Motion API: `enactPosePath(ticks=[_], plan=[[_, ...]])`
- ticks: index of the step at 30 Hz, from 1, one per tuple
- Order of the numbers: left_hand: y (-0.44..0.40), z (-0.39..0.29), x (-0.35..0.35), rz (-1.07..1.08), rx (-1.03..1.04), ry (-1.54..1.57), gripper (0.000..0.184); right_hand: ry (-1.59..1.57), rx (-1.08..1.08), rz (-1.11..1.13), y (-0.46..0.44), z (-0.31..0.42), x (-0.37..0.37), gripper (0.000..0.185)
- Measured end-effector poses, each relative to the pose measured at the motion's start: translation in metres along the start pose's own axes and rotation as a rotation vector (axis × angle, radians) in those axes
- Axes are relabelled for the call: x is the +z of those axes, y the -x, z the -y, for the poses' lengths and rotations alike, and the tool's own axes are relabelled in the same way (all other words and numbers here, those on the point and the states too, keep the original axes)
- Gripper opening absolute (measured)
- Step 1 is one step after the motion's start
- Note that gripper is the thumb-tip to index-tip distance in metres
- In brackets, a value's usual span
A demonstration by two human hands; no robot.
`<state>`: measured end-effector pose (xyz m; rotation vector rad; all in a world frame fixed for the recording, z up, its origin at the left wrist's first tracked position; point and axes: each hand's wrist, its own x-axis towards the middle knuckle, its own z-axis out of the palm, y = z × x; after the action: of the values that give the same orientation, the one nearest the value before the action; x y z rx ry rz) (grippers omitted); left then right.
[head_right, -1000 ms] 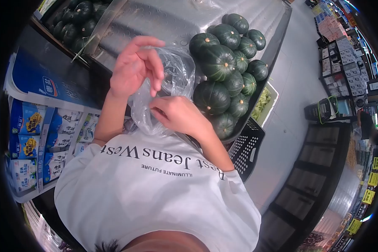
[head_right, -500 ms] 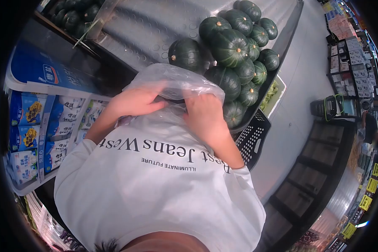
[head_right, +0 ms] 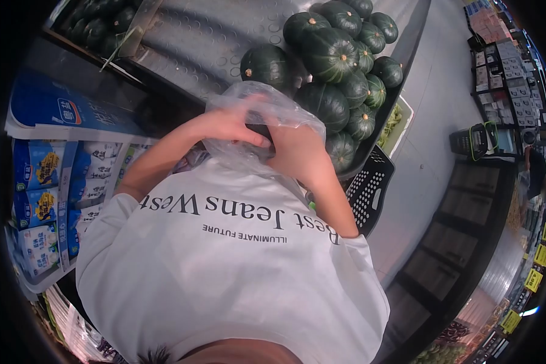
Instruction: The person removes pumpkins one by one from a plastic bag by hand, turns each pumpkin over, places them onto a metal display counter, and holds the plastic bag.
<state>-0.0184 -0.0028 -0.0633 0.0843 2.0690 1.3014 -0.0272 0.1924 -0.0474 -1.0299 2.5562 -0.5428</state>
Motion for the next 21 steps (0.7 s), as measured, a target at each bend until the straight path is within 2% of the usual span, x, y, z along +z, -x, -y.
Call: enactPosePath(ticks=[1,3,6,7,10,11,14,16,17,20,21], plan=[[0.000,0.003,-0.002,0.027,0.004,0.181,0.085,-0.089,-0.052,-0.057,0.004,-0.003,-0.003,0.077],[0.000,0.009,-0.007,0.083,0.014,0.543,0.074,-0.207,-0.027,0.028,0.006,-0.007,-0.009,0.082],[-0.012,0.031,0.007,0.159,0.131,0.608,0.056,-0.324,-0.038,0.069,0.009,-0.003,-0.018,0.083],[-0.007,0.028,0.011,0.074,0.093,0.613,0.048,-0.369,-0.040,0.068,0.009,-0.003,-0.018,0.080],[-0.010,0.032,0.007,0.163,0.088,0.605,0.052,-0.413,-0.147,0.037,0.002,-0.012,-0.018,0.080],[-0.008,0.032,0.007,0.149,0.100,0.678,0.054,-0.413,-0.200,0.023,0.001,-0.015,-0.019,0.081],[0.000,0.031,0.010,0.148,0.129,0.907,0.058,-0.610,-0.147,0.094,0.000,-0.016,-0.025,0.086],[0.007,0.039,0.008,0.200,0.136,1.074,0.057,-0.569,-0.200,0.076,0.002,-0.019,-0.026,0.094],[0.013,0.042,0.008,0.205,0.220,1.103,0.057,-0.544,-0.192,0.077,0.003,-0.019,-0.027,0.097],[0.010,0.051,0.004,0.496,0.571,1.347,0.059,-0.504,-0.195,0.043,0.005,-0.034,-0.014,0.101],[0.012,0.048,0.004,0.439,0.674,1.359,0.061,-0.495,-0.203,0.024,0.004,-0.035,-0.013,0.100]])
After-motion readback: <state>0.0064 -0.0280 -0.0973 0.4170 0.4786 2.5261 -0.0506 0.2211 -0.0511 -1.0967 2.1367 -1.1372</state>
